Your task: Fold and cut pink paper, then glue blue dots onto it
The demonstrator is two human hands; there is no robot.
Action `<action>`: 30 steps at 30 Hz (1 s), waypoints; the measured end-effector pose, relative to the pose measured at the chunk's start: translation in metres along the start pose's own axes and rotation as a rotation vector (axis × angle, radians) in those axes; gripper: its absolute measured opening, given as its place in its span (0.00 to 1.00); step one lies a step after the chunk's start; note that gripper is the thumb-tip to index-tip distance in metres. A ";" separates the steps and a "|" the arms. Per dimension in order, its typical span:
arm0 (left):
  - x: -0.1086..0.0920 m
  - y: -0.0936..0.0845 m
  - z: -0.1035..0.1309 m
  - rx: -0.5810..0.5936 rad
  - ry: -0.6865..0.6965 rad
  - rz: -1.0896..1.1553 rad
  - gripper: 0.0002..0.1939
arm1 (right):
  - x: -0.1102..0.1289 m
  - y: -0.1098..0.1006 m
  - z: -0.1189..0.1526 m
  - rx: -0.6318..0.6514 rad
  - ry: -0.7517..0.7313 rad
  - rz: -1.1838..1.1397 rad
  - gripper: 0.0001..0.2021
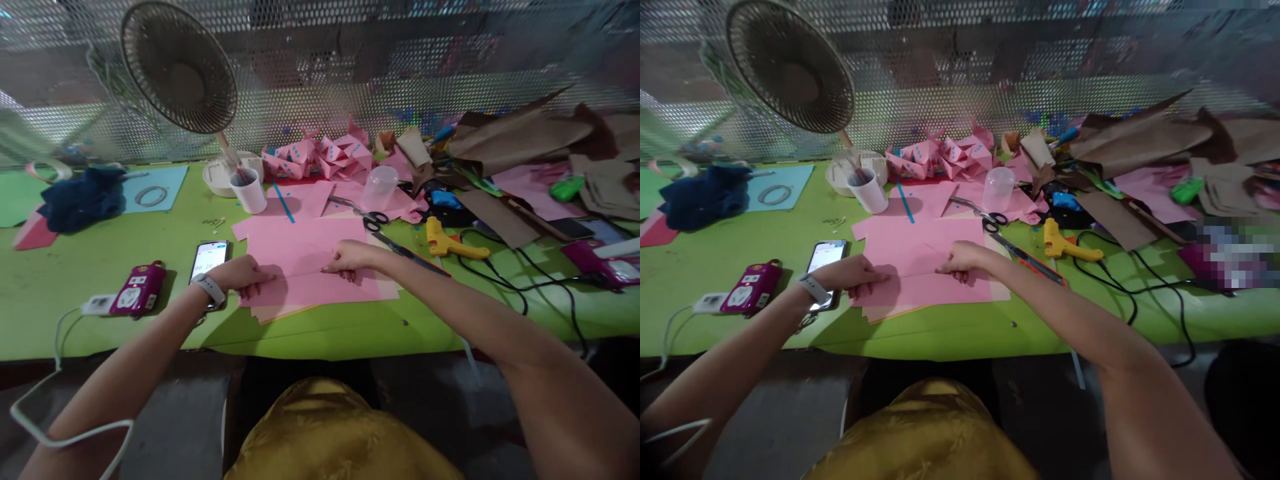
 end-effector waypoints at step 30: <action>-0.050 0.044 -0.027 0.016 0.418 1.209 0.22 | 0.037 0.001 0.059 -1.272 -0.621 0.453 0.15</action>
Point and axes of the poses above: each hand's wrist, its own z-axis away from the middle knuckle, its own y-axis out of the palm, x = y × z, the point moved 3 cm from there along -z, towards the middle knuckle, and after that the axes turned 15 degrees about z, right-handed, at the moved point
